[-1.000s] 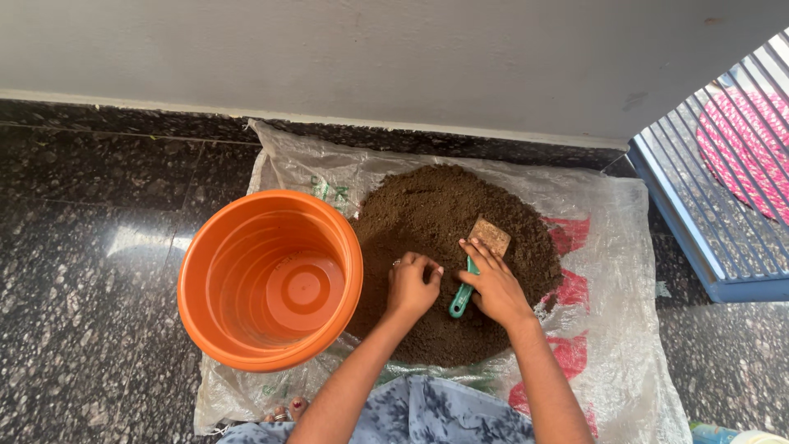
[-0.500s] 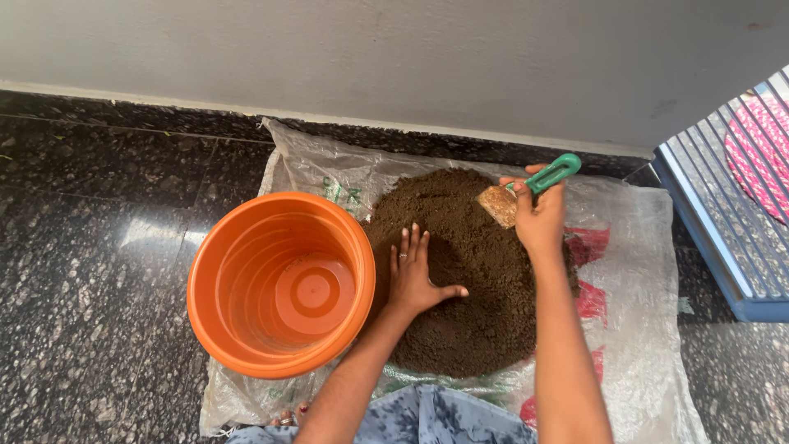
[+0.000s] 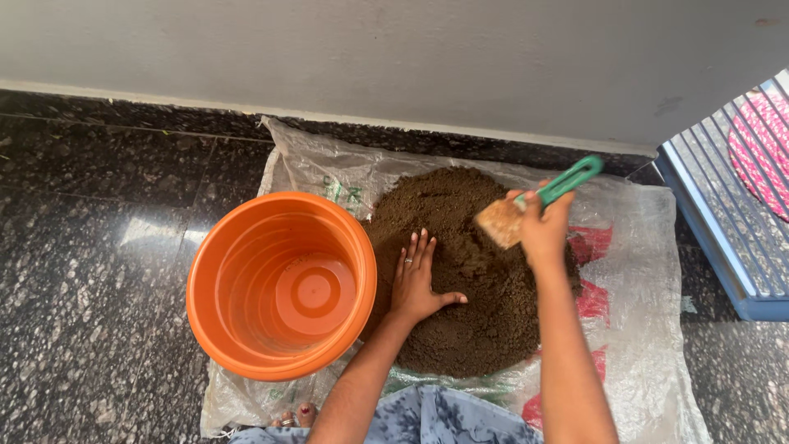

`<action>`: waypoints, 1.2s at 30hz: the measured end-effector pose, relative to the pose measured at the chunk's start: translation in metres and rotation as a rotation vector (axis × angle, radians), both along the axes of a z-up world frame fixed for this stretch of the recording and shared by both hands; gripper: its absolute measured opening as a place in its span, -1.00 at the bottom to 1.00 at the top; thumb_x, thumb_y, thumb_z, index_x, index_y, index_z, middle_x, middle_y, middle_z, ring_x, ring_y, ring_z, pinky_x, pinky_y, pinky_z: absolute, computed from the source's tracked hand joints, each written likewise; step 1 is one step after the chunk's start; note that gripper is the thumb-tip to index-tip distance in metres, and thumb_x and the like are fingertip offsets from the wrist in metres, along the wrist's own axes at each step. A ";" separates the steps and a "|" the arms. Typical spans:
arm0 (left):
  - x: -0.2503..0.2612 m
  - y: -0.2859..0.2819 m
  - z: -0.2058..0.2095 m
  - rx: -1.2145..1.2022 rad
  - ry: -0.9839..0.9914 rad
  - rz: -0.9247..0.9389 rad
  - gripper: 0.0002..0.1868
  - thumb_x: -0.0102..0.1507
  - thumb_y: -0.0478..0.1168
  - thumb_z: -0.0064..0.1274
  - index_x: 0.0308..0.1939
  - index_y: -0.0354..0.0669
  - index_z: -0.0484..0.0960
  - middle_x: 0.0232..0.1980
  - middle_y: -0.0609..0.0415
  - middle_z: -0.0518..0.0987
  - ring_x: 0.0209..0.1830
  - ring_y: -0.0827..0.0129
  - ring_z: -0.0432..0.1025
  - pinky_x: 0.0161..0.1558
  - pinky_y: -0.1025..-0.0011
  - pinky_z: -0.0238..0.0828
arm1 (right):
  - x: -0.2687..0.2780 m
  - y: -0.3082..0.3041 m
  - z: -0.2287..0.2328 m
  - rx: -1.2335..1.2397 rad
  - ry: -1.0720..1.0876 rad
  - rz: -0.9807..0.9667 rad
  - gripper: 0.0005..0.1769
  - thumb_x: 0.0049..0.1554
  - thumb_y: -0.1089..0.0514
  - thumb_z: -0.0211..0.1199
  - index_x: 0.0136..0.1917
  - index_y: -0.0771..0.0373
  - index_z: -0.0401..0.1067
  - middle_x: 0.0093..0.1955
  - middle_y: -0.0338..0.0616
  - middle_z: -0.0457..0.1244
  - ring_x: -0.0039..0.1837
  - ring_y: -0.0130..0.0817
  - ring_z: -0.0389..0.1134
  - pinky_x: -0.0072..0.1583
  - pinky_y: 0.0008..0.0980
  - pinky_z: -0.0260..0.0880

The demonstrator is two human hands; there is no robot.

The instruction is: The person mixes soil on a plastic sheet by hand and with a small spade, then transfers it into an orange pot.

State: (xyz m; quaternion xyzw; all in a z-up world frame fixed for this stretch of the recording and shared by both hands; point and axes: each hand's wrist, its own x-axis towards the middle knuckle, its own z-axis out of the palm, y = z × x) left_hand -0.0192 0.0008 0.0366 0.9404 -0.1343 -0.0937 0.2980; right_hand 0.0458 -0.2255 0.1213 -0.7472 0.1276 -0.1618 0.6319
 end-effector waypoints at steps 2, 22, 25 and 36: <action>-0.001 -0.001 0.005 0.011 0.014 -0.006 0.52 -0.15 0.51 0.33 0.60 -0.19 -0.12 0.71 -0.03 -0.28 0.70 0.18 -0.44 0.59 0.08 -0.48 | 0.004 -0.010 0.010 0.027 0.024 -0.042 -0.45 0.36 0.28 -0.06 0.56 0.32 -0.11 0.35 0.08 0.21 0.23 -0.21 0.46 0.22 -0.35 0.49; -0.002 -0.032 0.026 -0.369 0.084 0.121 -0.16 0.04 -0.52 0.21 0.40 -0.12 0.32 0.42 -0.01 0.39 0.47 0.11 0.24 0.48 0.22 0.17 | -0.070 0.029 -0.028 -0.243 -0.213 -0.033 -0.63 0.39 0.29 -0.02 0.40 0.34 -0.02 0.03 0.03 0.38 0.17 -0.16 0.44 0.32 -0.18 0.36; 0.000 -0.026 0.021 -0.477 0.170 0.246 -0.47 0.18 -0.50 0.10 0.23 -0.08 0.56 0.23 0.01 0.58 0.27 0.20 0.46 0.35 0.34 0.40 | -0.084 0.017 -0.035 -0.170 -0.060 -0.104 -0.64 0.35 0.21 -0.05 0.37 0.28 0.04 0.11 -0.06 0.38 0.16 -0.30 0.48 0.13 -0.26 0.53; -0.005 -0.006 0.038 -0.601 0.118 0.206 -0.44 0.15 -0.65 -0.19 0.11 -0.18 0.67 0.07 -0.04 0.69 -0.16 0.22 0.61 -0.16 0.38 0.49 | -0.151 -0.158 -0.137 0.571 0.419 -0.614 -0.45 0.28 0.32 0.18 0.50 0.45 0.21 0.35 0.09 0.29 0.28 -0.15 0.41 0.15 -0.26 0.53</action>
